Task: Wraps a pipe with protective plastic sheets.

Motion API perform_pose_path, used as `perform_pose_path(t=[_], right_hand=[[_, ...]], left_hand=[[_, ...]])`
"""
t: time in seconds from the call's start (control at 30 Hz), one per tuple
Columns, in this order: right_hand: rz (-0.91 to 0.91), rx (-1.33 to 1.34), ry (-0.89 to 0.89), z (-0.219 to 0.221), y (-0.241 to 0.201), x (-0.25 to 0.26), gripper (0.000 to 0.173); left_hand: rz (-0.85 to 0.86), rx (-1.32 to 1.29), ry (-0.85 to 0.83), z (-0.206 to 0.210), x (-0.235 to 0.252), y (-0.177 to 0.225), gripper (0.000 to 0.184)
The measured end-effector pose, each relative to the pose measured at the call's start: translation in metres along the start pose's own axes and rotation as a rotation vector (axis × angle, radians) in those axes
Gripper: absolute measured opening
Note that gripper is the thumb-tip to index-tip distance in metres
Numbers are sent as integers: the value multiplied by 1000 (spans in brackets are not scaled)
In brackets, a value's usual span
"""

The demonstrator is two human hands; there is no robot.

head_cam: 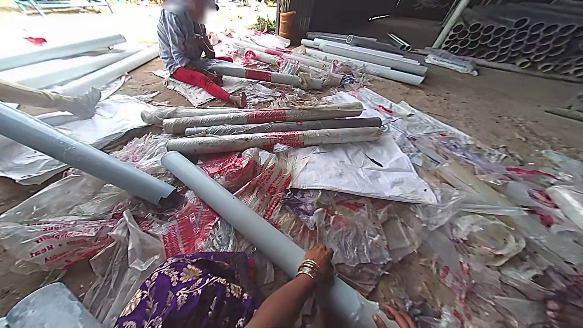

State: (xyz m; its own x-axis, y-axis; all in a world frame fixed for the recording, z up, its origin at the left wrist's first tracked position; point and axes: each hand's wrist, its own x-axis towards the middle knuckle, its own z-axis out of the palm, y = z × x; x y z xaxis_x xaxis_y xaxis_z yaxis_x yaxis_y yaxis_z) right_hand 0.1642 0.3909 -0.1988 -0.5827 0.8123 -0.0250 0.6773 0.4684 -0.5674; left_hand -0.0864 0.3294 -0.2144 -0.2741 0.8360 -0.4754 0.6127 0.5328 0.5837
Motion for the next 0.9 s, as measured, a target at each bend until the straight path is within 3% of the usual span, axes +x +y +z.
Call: perform_pose_path(t=[0.07,0.2,0.23,0.37,0.53,0.7,0.8,0.9], right_hand=[[-44,-48,-136,-2,-4,1,56],[110,-143,-163,5,-4,13,19],[169,-158,-189,2,-5,18,18],[350,-267,-329,-7,-9,43,29],[516,-331,-269,-12,23,69,32],[617,-199,-301,-22,38,80,35],[521,50,-257,-42,41,66,36],[497,230,-44,-65,47,38,32]], left_hand=[[-6,9,12,-1,2,-1,39],[-18,66,-11,2,4,0,38],[-21,74,-10,4,5,2,38],[-28,124,11,5,7,6,36],[31,159,40,11,1,0,34],[47,168,46,11,-3,4,35],[68,171,94,12,-7,3,33],[64,153,89,13,-4,3,32]])
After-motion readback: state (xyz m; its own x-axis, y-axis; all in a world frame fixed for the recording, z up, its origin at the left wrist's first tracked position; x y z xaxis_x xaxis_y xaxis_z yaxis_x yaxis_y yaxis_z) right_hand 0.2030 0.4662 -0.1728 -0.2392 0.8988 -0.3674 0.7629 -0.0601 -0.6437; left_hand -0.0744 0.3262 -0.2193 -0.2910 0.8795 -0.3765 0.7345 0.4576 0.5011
